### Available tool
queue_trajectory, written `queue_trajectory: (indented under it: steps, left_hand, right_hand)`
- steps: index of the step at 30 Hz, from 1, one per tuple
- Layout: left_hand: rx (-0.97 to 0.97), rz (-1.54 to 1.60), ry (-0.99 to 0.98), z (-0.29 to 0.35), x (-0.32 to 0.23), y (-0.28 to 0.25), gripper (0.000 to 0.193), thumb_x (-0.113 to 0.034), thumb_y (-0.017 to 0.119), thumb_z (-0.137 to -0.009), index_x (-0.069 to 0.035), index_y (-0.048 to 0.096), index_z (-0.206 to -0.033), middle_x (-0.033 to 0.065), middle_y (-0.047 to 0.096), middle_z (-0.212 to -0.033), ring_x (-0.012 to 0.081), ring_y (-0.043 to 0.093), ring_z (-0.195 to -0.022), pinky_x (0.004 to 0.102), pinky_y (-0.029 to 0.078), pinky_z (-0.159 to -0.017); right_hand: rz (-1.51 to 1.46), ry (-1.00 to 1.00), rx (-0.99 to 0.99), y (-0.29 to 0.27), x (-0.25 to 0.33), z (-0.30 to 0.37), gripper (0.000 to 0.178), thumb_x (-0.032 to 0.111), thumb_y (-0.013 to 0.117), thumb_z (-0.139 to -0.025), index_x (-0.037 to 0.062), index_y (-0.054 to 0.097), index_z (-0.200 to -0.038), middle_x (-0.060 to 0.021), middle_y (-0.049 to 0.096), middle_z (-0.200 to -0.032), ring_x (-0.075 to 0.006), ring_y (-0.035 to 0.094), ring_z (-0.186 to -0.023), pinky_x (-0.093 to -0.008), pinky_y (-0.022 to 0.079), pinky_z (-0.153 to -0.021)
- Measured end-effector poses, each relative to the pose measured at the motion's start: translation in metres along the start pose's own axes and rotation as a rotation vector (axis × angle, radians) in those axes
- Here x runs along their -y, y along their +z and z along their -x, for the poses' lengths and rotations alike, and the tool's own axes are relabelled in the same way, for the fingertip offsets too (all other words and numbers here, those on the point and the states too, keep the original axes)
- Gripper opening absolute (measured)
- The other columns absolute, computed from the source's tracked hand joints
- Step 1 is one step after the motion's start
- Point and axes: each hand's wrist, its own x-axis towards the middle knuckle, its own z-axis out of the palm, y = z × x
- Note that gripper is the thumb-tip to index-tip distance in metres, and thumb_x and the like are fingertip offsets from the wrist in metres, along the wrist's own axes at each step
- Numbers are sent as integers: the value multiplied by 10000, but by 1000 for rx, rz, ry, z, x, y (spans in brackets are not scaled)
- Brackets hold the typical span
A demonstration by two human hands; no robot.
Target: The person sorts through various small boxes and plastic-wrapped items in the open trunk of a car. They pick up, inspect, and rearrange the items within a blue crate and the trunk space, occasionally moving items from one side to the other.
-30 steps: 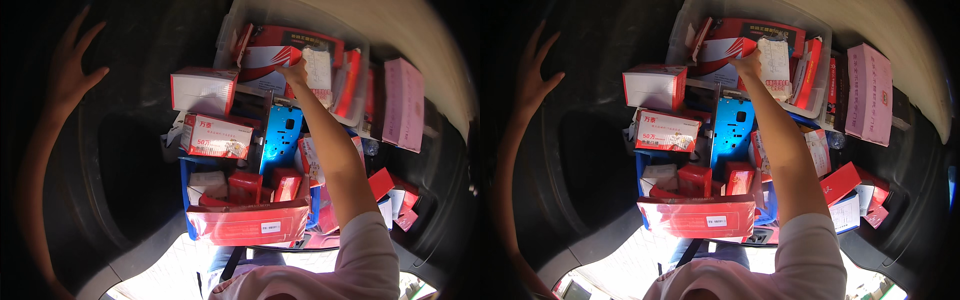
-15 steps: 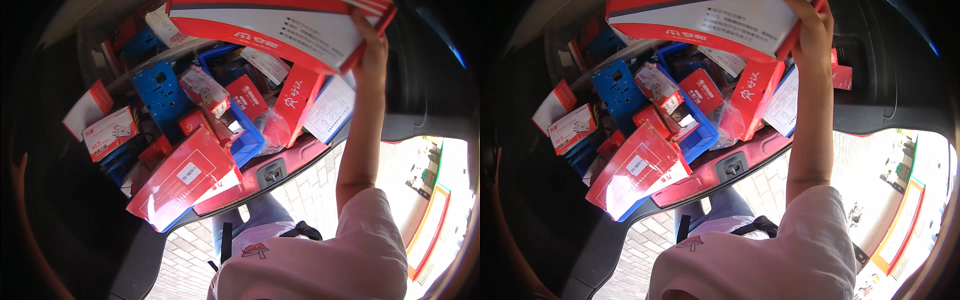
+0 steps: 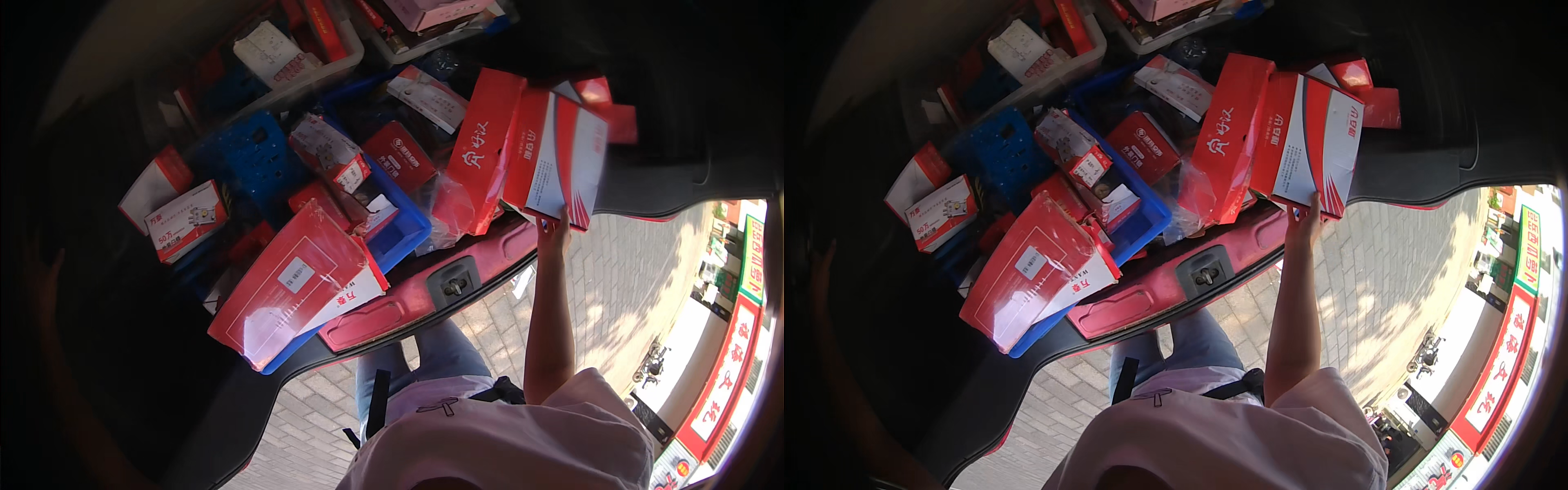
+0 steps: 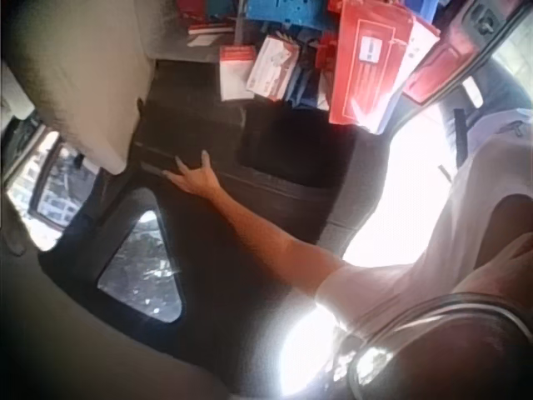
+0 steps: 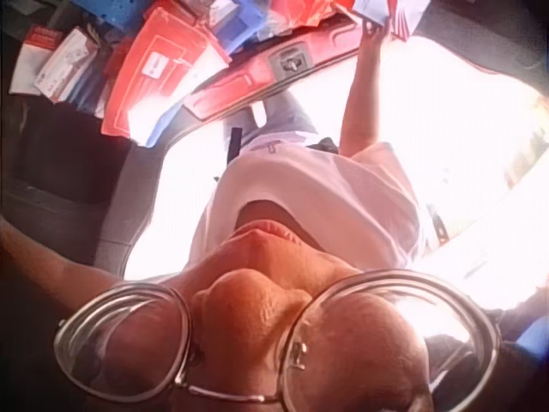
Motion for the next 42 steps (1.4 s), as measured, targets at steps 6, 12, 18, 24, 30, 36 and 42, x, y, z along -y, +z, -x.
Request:
queue_trajectory:
  steps: [6,12,18,24,30,36,42]
  left_hand:
    - [-18,-126,-35,6,-40,-57,697,-320,691,-749,-173,365,-1347,81,191,-1465,311,252,-1321,479,316,-1036]
    - [-86,138,-30,8,-39,-49,699,-241,722,-720,-193,386,-1332,78,188,-1465,306,240,-1327,485,289,-1055]
    - [-81,159,-43,5,-37,-42,728,-170,739,-696,-195,382,-1329,63,186,-1465,296,223,-1335,477,285,-1065]
    - [-34,160,-91,12,-42,-52,735,-139,739,-689,-198,382,-1328,47,191,-1464,284,219,-1337,477,271,-1074]
    - [-52,176,-22,12,-43,-59,711,-183,715,-706,-203,379,-1333,54,194,-1463,289,220,-1338,483,267,-1072]
    - [-80,102,67,16,-31,-54,670,-358,663,-743,-190,388,-1331,75,218,-1454,301,235,-1331,502,267,-1065]
    - [-67,112,31,15,-36,-58,674,-360,672,-733,-183,401,-1324,75,224,-1452,306,245,-1327,510,277,-1058]
  right_hand:
    - [327,-57,-274,4,17,33,325,261,705,-761,80,580,-1000,-32,590,-1013,-157,525,-918,-360,433,-686]
    - [510,-519,364,141,13,105,389,182,632,-823,38,447,-1133,-74,551,-1022,-156,537,-915,-288,451,-750]
    - [760,-750,1207,432,-122,157,679,320,705,-740,15,401,-1264,-159,521,-1196,-228,528,-1095,-317,417,-910]
    - [1263,-292,1218,533,-210,148,775,483,724,-657,0,488,-1216,-163,573,-1124,-269,565,-1027,-340,442,-860]
    - [1214,45,1276,555,-253,114,528,399,755,-676,45,625,-1046,-136,654,-967,-234,644,-844,-347,509,-749]
    - [1064,135,1342,558,-245,131,608,330,767,-684,9,525,-1140,-142,616,-1056,-238,621,-927,-366,513,-757]
    - [940,43,1394,549,-243,148,592,238,768,-651,-10,518,-1128,-175,630,-981,-269,645,-833,-361,527,-718]
